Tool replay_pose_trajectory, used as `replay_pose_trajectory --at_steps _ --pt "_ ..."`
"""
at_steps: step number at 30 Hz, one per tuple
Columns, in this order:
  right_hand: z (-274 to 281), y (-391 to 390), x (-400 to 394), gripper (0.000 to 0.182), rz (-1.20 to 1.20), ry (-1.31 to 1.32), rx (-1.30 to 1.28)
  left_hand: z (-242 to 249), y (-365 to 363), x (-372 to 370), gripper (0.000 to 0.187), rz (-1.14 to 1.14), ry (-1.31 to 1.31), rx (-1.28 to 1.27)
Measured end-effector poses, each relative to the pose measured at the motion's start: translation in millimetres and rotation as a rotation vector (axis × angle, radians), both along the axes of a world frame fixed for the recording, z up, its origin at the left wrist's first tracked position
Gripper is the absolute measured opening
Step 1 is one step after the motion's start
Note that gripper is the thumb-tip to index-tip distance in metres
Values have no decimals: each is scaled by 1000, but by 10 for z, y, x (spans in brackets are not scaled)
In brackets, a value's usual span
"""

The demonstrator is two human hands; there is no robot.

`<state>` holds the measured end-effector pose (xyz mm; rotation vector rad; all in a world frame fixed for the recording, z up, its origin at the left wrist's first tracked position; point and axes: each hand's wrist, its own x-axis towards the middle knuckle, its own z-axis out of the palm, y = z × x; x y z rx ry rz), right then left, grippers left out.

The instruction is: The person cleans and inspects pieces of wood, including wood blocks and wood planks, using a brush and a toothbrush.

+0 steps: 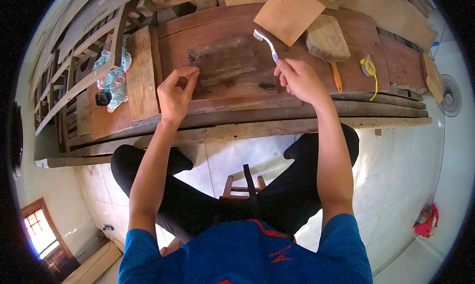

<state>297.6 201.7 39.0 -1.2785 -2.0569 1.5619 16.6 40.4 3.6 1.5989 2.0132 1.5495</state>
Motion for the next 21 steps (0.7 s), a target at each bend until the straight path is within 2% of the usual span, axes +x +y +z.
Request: replay_pose_trajectory --at_steps 11,14,17,21 --pt "45 -53 -36 39 38 1 -31 4 13 -19 11 -13 51 -33" --pt "20 -45 -32 38 27 -17 -23 -1 28 -50 13 -58 157 38" --pt "2 -75 -62 38 50 -17 8 81 -5 -29 16 -73 401 82" --pt "15 -149 -148 29 114 -9 51 66 25 16 15 2 482 118"
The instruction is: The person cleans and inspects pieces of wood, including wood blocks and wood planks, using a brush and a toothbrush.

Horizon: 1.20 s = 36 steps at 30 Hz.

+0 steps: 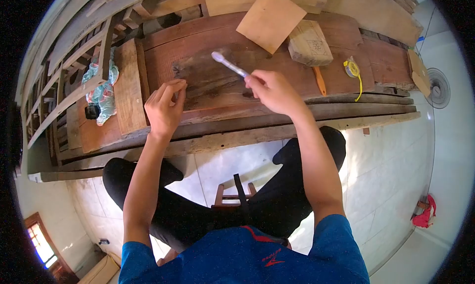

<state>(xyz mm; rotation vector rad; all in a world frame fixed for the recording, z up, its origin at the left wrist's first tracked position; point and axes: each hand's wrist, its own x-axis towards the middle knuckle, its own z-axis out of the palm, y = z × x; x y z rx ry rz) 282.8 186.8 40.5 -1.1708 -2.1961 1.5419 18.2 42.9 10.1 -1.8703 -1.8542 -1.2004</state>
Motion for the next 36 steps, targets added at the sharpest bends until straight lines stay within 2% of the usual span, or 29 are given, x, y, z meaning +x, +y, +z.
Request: replay_pose_trajectory --at_steps 4,7,10,13,16,21,24,27,30,33,36 --pt "5 -61 -44 26 44 -16 105 -57 20 4 19 26 -4 31" --pt "1 -50 -56 24 18 -1 142 -146 19 -31 41 36 -37 47" --pt "33 -92 -100 23 -22 49 209 -96 6 15 67 41 -235 0" --pt "36 -255 -215 14 -41 222 164 -72 12 20 75 58 -209 -10" --pt "74 -462 -371 12 -48 357 403 -72 10 32 73 64 -199 1" --pt "105 -581 -404 13 75 352 513 -105 -14 30 65 85 -200 -21" --pt "150 -594 -395 12 6 439 550 -126 -11 35 60 88 -224 -23" --pt "135 -548 -367 12 60 112 581 -121 -9 35 58 87 -224 -22" --pt "248 -596 -359 13 -50 301 513 -135 -3 20 56 68 -232 -27" --pt "197 -605 -403 13 -32 380 539 -141 -19 30 54 81 -240 -26" --pt "143 -569 -366 12 31 222 512 -108 -11 42 57 78 -207 -30"
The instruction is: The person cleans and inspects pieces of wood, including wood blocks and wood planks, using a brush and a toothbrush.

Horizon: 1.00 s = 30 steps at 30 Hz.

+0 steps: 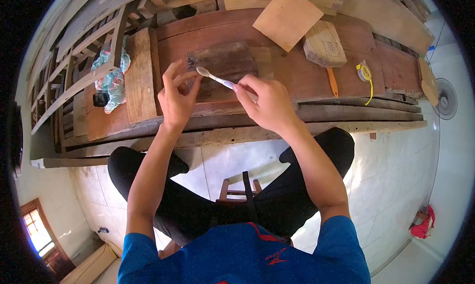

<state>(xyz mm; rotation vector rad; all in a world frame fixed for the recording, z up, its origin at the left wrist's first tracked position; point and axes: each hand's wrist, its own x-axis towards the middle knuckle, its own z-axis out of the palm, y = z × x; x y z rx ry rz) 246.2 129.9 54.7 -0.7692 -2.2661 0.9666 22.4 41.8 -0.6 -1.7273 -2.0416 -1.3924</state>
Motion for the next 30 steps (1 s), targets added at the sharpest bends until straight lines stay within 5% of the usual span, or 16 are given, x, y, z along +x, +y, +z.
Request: replay_pose_trajectory --at_steps 4,8,12,16,20,26,30 --pt "61 -75 -42 10 -36 228 69 -13 2 2 53 9 -29 15" --pt "40 -48 30 16 -25 -55 22 8 16 10 53 15 -51 -4" --pt "45 -58 -27 16 -1 138 61 -9 -9 14 54 24 -56 -15" --pt "-17 33 53 12 29 -20 -1 0 3 2 53 13 -49 -9" --pt "54 347 195 18 -143 96 -15 -1 6 17 41 25 -30 -3" --pt "-374 904 668 26 -457 -523 -80 -6 9 -23 20 -28 -10 -32" --pt "-512 925 661 24 -534 -584 -28 -16 29 12 19 -46 -24 -10"
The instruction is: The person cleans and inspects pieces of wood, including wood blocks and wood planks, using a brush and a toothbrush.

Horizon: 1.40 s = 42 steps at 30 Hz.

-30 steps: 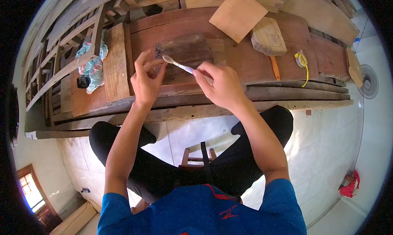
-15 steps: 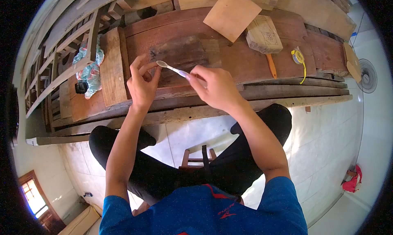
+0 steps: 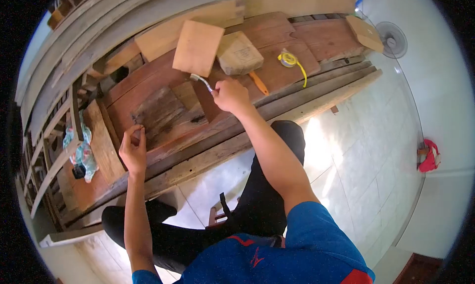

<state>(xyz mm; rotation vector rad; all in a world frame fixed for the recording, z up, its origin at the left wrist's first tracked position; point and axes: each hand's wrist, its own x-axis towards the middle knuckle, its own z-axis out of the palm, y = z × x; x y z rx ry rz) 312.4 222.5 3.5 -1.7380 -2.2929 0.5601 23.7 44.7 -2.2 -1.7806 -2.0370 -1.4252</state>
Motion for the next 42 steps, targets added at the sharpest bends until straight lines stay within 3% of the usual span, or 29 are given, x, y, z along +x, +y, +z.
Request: replay_pose_trajectory --at_steps 6,12,13,16,22,23,26,27,30,33,36,42 --pt "-170 85 38 20 -10 -53 97 48 14 45 18 -8 -87 -17" --pt "345 186 345 38 -40 73 -48 13 -50 -24 14 -57 -184 -88" --pt "358 272 512 44 -76 48 -22 -23 -45 -19 12 -98 -207 14" --pt "608 320 951 58 -164 73 26 60 -74 -13 12 -89 -230 13" --pt "-72 757 1378 82 -284 141 -34 68 -28 48 14 -105 -223 -57" --pt "-23 768 1302 93 -281 153 -59 69 -28 50 14 -106 -201 -61" --pt "38 638 949 102 -202 100 205 114 -15 51 14 -100 -211 -77" --pt "50 620 883 109 -161 136 165 126 -25 50 14 -95 -226 -87" --pt "72 472 606 106 -143 68 391 108 -17 57 14 -109 -254 -79" --pt "16 484 473 104 -43 104 438 116 -34 67 14 -91 -287 -133" --pt "-20 437 399 103 22 -18 448 143 -52 63 14 -85 -251 -126" --pt "21 584 393 124 -91 -112 306 140 -88 41 18 -79 -243 -134"
